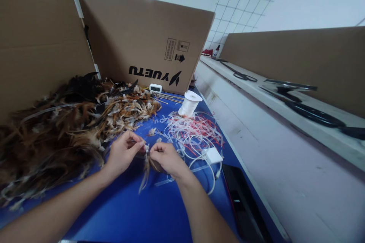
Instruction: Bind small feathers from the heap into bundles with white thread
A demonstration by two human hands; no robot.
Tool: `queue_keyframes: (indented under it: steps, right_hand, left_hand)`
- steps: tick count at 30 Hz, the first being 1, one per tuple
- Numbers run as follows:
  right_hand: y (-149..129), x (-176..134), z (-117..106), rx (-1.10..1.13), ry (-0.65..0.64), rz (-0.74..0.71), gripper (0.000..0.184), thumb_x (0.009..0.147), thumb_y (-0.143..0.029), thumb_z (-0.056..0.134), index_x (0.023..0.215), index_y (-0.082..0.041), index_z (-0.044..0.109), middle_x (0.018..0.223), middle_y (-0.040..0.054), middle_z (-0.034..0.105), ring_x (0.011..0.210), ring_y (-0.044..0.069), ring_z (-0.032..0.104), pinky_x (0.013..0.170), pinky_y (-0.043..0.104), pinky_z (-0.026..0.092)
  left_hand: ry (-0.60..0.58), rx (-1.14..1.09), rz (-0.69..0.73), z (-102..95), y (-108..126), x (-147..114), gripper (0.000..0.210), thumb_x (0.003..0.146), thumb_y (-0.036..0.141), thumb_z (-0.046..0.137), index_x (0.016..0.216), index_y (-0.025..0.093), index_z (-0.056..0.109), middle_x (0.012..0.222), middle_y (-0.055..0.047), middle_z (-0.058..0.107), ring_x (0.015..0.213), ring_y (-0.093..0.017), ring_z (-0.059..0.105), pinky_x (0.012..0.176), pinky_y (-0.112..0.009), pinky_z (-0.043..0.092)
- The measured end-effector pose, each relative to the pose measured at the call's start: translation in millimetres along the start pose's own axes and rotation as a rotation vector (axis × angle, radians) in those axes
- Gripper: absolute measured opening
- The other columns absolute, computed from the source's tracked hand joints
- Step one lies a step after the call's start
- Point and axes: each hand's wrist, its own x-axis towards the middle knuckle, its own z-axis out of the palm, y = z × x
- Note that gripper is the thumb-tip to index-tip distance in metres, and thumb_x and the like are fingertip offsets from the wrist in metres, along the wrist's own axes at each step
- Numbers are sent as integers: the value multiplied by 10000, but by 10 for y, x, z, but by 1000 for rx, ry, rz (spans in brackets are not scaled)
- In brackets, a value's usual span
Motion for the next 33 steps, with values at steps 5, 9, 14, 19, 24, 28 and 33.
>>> queue_keyframes:
  steps: [5, 9, 14, 19, 24, 28, 33]
  right_hand:
    - [9, 12, 6, 39, -1, -49, 76, 743, -236, 562, 701, -175, 578, 477, -87, 460, 414, 55, 364, 438, 190, 273]
    - [34, 9, 11, 72, -65, -57, 257, 660, -232, 701, 864, -193, 550, 528, -91, 547, 441, 71, 456, 491, 201, 347]
    - [13, 14, -30, 119, -2, -10, 107, 681, -191, 645, 748, -176, 563, 595, -20, 650, 480, 90, 545, 504, 210, 396]
    - [-73, -1, -121, 74, 91, -70, 31, 721, -187, 627, 733, -160, 618, 564, -29, 633, 445, 67, 500, 492, 201, 383]
    - [-98, -26, -129, 18, 97, -123, 33, 719, -182, 622, 734, -157, 638, 538, -42, 612, 436, 67, 480, 478, 203, 369]
    - [-78, -28, -109, 39, 46, -138, 77, 715, -233, 644, 735, -158, 648, 556, -32, 621, 451, 73, 485, 498, 215, 388]
    - [-69, 22, -215, 156, 213, -217, 298, 738, -460, 649, 763, -163, 644, 620, -1, 643, 529, 110, 548, 521, 230, 412]
  left_hand:
    - [41, 64, 32, -55, -78, 63, 261, 735, 337, 722, 768, 178, 517, 732, -4, 677, 606, -148, 671, 609, -269, 555]
    - [53, 69, 33, -81, -120, 97, 264, 737, 340, 720, 783, 182, 513, 720, 0, 670, 614, -156, 672, 603, -272, 553]
    - [18, 102, 54, -108, -103, 132, 263, 787, 364, 672, 927, 178, 548, 846, -27, 666, 727, -183, 683, 643, -324, 586]
    - [-10, 549, 511, -179, -5, 136, 183, 883, 253, 568, 1031, 186, 651, 1037, -82, 649, 954, -203, 643, 820, -348, 544]
    - [-157, 843, 932, -183, -2, 130, 244, 864, 169, 599, 1095, 183, 677, 1045, -117, 641, 990, -220, 603, 864, -371, 503]
    - [-161, 814, 920, -161, -20, 133, 166, 874, 160, 575, 949, 190, 721, 898, -86, 668, 854, -191, 610, 773, -338, 498]
    - [-132, 487, 418, -151, -33, 148, 178, 856, 311, 603, 830, 172, 710, 793, -52, 669, 748, -165, 612, 693, -283, 491]
